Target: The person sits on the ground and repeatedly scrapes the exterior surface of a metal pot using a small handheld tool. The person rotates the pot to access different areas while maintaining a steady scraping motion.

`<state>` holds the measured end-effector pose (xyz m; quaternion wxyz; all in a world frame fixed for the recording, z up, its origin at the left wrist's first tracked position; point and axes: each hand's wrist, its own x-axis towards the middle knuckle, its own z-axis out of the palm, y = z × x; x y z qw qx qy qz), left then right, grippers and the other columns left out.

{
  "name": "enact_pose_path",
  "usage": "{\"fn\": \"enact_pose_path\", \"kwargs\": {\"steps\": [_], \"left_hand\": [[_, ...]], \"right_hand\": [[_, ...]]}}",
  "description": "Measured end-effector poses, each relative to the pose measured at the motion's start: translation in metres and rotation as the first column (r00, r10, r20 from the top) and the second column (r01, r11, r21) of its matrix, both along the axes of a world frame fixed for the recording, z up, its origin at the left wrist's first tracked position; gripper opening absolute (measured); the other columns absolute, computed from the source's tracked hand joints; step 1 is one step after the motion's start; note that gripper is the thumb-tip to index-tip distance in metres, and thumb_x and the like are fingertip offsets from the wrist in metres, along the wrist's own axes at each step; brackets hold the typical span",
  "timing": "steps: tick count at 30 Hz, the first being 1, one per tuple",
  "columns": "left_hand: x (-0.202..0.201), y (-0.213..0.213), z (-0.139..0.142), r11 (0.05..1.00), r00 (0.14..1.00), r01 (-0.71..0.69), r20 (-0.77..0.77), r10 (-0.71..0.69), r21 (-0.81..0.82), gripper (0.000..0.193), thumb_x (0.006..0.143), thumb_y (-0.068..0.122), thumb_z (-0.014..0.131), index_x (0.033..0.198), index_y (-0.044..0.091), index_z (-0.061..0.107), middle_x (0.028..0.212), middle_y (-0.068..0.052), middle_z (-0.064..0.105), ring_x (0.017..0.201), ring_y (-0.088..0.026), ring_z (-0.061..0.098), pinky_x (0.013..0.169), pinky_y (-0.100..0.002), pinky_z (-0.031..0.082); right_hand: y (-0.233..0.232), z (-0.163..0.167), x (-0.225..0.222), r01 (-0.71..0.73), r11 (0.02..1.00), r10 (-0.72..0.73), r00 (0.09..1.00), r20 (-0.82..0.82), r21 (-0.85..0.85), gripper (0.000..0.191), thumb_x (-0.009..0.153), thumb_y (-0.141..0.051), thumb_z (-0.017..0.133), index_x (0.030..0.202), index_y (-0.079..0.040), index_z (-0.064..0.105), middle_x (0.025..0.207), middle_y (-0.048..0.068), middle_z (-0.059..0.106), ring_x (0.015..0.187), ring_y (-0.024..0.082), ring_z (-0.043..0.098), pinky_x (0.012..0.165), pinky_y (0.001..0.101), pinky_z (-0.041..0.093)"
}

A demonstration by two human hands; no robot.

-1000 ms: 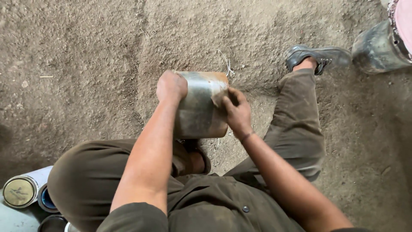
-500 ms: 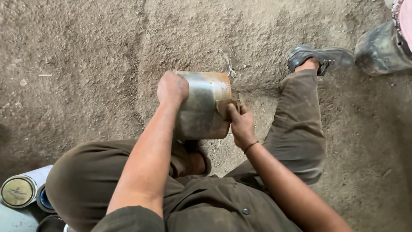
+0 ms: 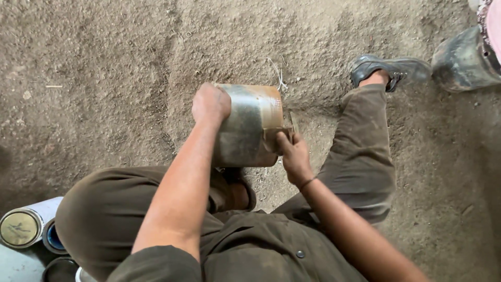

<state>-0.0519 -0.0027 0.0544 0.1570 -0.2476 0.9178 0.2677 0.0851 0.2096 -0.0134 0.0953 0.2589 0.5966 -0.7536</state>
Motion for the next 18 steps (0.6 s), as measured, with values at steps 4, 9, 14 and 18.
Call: {"fn": "enact_pose_path", "kwargs": {"steps": [4, 9, 14, 18], "left_hand": [[0.001, 0.000, 0.001, 0.999, 0.999, 0.037, 0.033, -0.036, -0.027, 0.039, 0.100, 0.034, 0.054, 0.112, 0.002, 0.072, 0.116, -0.025, 0.071, 0.112, -0.041, 0.067, 0.096, -0.050, 0.053], [-0.003, -0.001, 0.003, 0.999, 0.999, 0.035, 0.037, -0.034, -0.021, 0.040, 0.100, 0.035, 0.054, 0.112, 0.001, 0.072, 0.117, -0.025, 0.070, 0.112, -0.042, 0.067, 0.096, -0.049, 0.054], [-0.006, -0.002, -0.007, 1.000, 1.000, 0.015, 0.016, -0.015, -0.006, 0.039, 0.099, 0.035, 0.054, 0.111, 0.001, 0.071, 0.117, -0.025, 0.069, 0.111, -0.042, 0.067, 0.094, -0.050, 0.054], [-0.002, -0.002, -0.009, 0.997, 0.998, 0.058, -0.013, -0.059, -0.043, 0.040, 0.100, 0.034, 0.052, 0.109, 0.000, 0.071, 0.114, -0.026, 0.071, 0.109, -0.042, 0.068, 0.094, -0.050, 0.054]], "right_hand": [[-0.004, -0.007, -0.033, 0.031, 0.998, -0.032, 0.999, 0.008, 0.062, 0.033, 0.097, -0.023, 0.066, 0.117, 0.004, 0.063, 0.112, 0.015, 0.070, 0.095, 0.020, 0.067, 0.087, 0.0362, 0.058], [-0.002, -0.001, -0.071, 0.017, 0.999, -0.017, 0.999, -0.029, -0.028, 0.033, 0.098, -0.021, 0.065, 0.120, 0.004, 0.063, 0.114, 0.014, 0.069, 0.099, 0.021, 0.067, 0.091, 0.0361, 0.057], [-0.005, 0.008, -0.002, 0.030, 0.985, -0.035, 0.999, -0.028, -0.172, 0.036, 0.096, -0.020, 0.062, 0.125, 0.001, 0.060, 0.117, 0.010, 0.070, 0.105, 0.021, 0.070, 0.095, 0.0366, 0.060], [-0.002, -0.004, -0.026, 0.016, 0.999, -0.018, 0.998, -0.061, -0.037, 0.036, 0.100, -0.023, 0.062, 0.124, 0.005, 0.062, 0.114, 0.014, 0.070, 0.101, 0.022, 0.068, 0.093, 0.0360, 0.058]]}}
